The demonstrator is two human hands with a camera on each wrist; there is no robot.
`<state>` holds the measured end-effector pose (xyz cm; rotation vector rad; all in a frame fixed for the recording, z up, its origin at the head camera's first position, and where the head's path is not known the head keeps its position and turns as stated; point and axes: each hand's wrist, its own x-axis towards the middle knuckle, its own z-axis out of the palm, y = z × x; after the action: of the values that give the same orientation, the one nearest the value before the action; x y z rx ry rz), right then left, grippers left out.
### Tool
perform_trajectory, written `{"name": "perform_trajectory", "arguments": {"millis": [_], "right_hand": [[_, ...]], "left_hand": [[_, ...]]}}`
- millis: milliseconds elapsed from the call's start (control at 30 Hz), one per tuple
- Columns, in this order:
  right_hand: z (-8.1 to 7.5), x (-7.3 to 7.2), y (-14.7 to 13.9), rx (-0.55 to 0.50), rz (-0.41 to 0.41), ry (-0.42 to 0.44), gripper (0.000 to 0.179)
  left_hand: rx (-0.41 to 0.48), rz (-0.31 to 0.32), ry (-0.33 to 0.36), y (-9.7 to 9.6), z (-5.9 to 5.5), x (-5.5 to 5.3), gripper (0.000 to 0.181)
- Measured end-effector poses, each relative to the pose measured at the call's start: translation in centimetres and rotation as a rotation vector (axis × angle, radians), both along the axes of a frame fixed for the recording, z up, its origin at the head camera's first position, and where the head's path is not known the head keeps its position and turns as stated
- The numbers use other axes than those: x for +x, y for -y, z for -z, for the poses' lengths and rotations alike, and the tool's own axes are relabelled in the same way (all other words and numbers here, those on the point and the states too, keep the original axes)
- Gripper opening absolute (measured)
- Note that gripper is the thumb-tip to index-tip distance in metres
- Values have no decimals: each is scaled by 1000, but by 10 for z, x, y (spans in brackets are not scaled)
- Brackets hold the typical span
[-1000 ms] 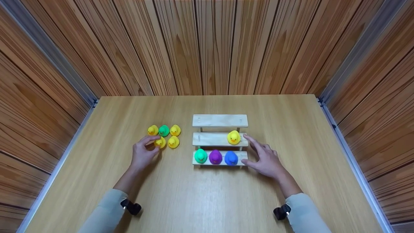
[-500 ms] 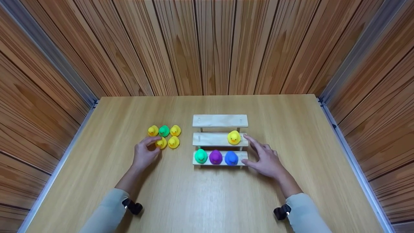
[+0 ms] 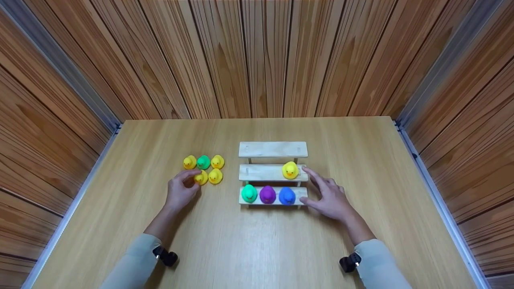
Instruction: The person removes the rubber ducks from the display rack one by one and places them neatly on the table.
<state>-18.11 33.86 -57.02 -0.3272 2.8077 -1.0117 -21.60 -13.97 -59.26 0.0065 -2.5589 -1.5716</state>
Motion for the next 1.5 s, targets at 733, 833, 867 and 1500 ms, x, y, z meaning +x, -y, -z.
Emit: {"name": "perform_trajectory", "arguments": {"millis": [733,833,867,1500], "right_hand": [[0,-1,0,-10,-4,7,97],[0,-1,0,-9,-2,11,97],[-1,-1,0,-9,-1,12,97],[-1,-1,-1,3,5,21,96]], "left_hand": [[0,33,-148,2,-9,3,40],[7,39,-140,-2,-12,5,41],[8,43,-137,-3,-13,6,41],[28,117,-173,-36,-35,16,40]]}}
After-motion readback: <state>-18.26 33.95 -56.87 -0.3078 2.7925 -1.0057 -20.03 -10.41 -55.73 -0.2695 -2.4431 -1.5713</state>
